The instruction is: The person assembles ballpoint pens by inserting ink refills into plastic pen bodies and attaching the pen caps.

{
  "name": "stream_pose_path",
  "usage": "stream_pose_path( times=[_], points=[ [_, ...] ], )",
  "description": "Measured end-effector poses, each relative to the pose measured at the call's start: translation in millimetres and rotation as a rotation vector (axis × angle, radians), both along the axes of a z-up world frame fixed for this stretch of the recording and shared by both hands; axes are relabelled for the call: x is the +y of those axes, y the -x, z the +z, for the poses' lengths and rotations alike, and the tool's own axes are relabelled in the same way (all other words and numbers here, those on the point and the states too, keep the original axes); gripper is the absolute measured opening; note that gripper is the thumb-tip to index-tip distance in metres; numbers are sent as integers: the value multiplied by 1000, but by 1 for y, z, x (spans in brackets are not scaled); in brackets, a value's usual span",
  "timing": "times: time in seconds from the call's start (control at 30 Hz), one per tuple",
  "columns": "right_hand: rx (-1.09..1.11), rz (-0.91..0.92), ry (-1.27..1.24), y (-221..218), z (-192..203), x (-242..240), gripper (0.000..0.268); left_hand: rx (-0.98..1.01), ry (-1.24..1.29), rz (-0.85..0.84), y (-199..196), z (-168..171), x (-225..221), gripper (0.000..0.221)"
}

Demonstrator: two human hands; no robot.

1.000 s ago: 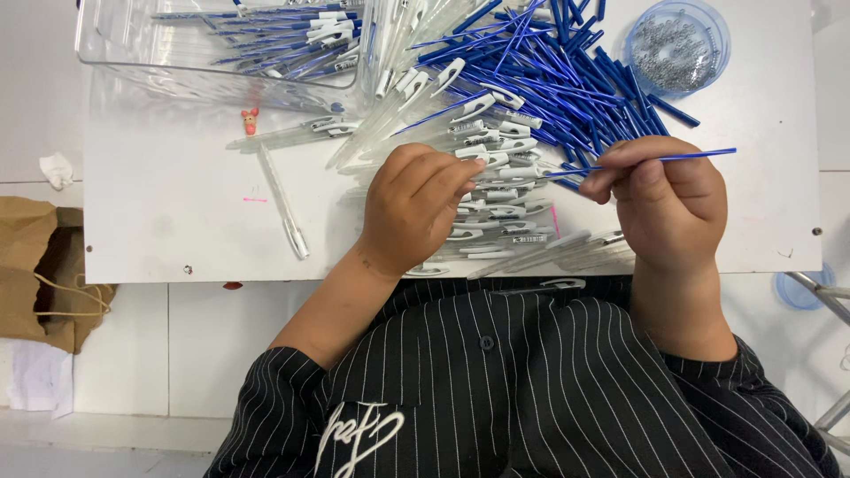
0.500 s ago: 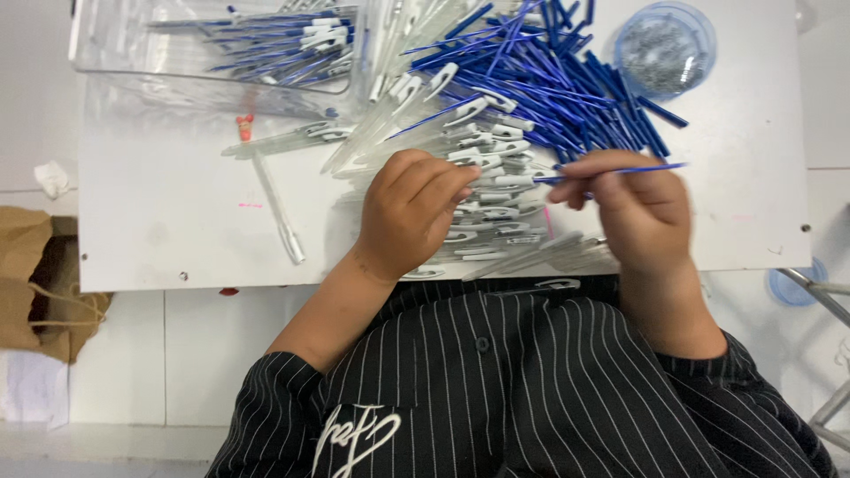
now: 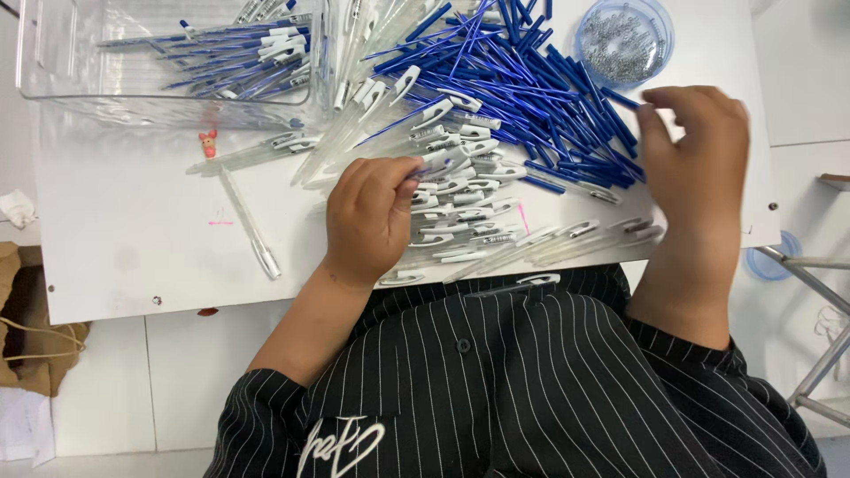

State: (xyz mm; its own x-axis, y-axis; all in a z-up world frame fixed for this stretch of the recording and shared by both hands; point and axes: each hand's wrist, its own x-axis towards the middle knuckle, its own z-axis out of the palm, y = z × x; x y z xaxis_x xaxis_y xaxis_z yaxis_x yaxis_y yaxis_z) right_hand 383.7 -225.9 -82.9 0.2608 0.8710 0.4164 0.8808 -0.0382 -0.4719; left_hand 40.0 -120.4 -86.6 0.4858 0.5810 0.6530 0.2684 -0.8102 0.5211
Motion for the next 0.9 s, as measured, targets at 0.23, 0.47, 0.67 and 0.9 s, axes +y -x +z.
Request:
stream_pose_path(
  times=[0.23,0.47,0.67,0.9],
  points=[
    [-24,-176,146,-21,-19,6,17,46,-136,4,-4,3,2,15],
    [99,18,-34,8,21,-21,9,2,-144,-39,-4,10,2,12],
    [122,377,-122,51,45,-19,12,-32,-176,-70,-3,5,1,21],
    [102,415,-149,66,43,-7,13,-8,-146,-122,-1,4,1,19]
  ],
)
